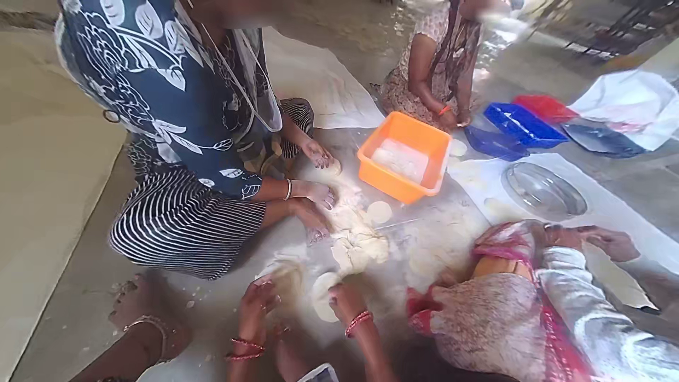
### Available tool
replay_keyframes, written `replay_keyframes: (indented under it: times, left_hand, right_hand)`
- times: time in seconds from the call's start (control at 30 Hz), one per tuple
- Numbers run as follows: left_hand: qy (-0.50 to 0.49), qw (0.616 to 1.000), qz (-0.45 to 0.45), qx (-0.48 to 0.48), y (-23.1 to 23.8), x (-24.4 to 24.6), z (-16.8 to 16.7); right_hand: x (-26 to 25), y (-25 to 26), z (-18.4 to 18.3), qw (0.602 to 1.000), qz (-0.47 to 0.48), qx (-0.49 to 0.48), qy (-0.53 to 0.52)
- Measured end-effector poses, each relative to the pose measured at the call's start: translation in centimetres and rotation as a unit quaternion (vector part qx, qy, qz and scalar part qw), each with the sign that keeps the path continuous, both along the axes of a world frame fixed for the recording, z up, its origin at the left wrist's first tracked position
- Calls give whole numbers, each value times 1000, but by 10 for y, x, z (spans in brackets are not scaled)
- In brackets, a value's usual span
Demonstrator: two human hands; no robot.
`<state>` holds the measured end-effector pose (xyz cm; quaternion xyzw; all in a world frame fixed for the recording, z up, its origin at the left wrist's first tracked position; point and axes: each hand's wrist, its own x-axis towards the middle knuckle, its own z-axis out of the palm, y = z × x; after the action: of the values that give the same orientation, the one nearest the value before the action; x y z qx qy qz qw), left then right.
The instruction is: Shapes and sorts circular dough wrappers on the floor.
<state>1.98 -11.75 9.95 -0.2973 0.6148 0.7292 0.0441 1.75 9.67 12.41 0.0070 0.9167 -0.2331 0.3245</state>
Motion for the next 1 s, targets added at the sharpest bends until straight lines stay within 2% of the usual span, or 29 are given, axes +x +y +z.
replay_keyframes:
  times: [0.07, 0.13, 0.47, 0.63, 0.77, 0.87, 1.0]
  left_hand:
    - [0, 1000, 2, 6, -2, 0, -1]
    - [-3, 1000, 0, 6, -1, 2, 0]
    - [4, 1000, 12, 15, 0, -1, 1]
    - [0, 1000, 13, 23, -1, 0, -3]
    - [3, 1000, 14, 25, -1, 1, -6]
    - [6, 999, 21, 28, -2, 0, -6]
    - [15, 998, 55, 19, -9, -1, -8]
  right_hand:
    - [7, 0, -22, 999, 16, 10, -31]
    - [9, 0, -29, 999, 18, 20, -36]
    - [4, 12, -8, 992, 10, 85, -97]
    - [4, 18, -15, 994, 26, 44, -99]
    - [3, 14, -13, 998, -17, -13, -52]
    - [0, 5, -14, 998, -53, -10, -9]
    - [4, 0, -31, 999, -24, 4, -48]
